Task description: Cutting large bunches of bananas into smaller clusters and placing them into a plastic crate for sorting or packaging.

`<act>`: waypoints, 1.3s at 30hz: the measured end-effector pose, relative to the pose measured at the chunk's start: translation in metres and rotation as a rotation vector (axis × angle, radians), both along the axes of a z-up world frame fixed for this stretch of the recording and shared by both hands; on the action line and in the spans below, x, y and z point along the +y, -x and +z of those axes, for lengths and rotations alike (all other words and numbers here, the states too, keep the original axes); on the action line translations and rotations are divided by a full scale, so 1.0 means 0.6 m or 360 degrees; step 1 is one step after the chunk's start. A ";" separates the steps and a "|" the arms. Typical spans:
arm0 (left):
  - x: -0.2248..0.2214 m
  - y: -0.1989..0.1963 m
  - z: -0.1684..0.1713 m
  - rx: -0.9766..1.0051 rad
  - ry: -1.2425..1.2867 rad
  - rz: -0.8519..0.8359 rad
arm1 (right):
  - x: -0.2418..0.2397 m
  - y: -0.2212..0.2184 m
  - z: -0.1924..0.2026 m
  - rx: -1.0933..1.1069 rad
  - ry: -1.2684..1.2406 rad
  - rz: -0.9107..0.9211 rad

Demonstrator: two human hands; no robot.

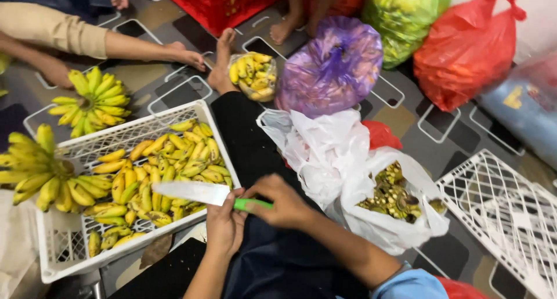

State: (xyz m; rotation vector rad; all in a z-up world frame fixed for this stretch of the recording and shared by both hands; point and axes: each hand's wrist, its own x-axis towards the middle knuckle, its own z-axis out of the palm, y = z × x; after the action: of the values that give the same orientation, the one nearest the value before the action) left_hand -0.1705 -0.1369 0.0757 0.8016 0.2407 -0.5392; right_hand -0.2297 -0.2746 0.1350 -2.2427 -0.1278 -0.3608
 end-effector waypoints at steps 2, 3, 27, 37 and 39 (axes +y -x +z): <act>0.031 -0.008 -0.010 0.0138 -0.0012 0.0063 | -0.069 -0.046 -0.029 -0.0062 0.0060 -0.0286; 0.044 -0.014 -0.014 0.0278 -0.0028 0.0084 | -0.105 -0.072 -0.041 -0.0126 0.0111 -0.0611; 0.137 -0.139 0.029 -0.0891 -0.1206 -0.0359 | 0.111 -0.169 -0.073 0.0904 -0.0203 0.0087; 0.300 -0.476 -0.065 -0.0971 -0.3224 -0.0401 | 0.081 -0.188 -0.106 0.1136 -0.0749 -0.0276; 0.321 -0.535 -0.155 -0.1145 -0.4209 -0.0415 | 0.085 -0.198 -0.085 0.1454 -0.0722 -0.0421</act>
State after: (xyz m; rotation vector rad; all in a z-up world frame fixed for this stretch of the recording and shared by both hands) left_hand 0.1507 0.0557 -0.0174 3.5076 0.0177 0.2714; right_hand -0.1107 -0.2237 0.0840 -1.7711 0.6671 0.4747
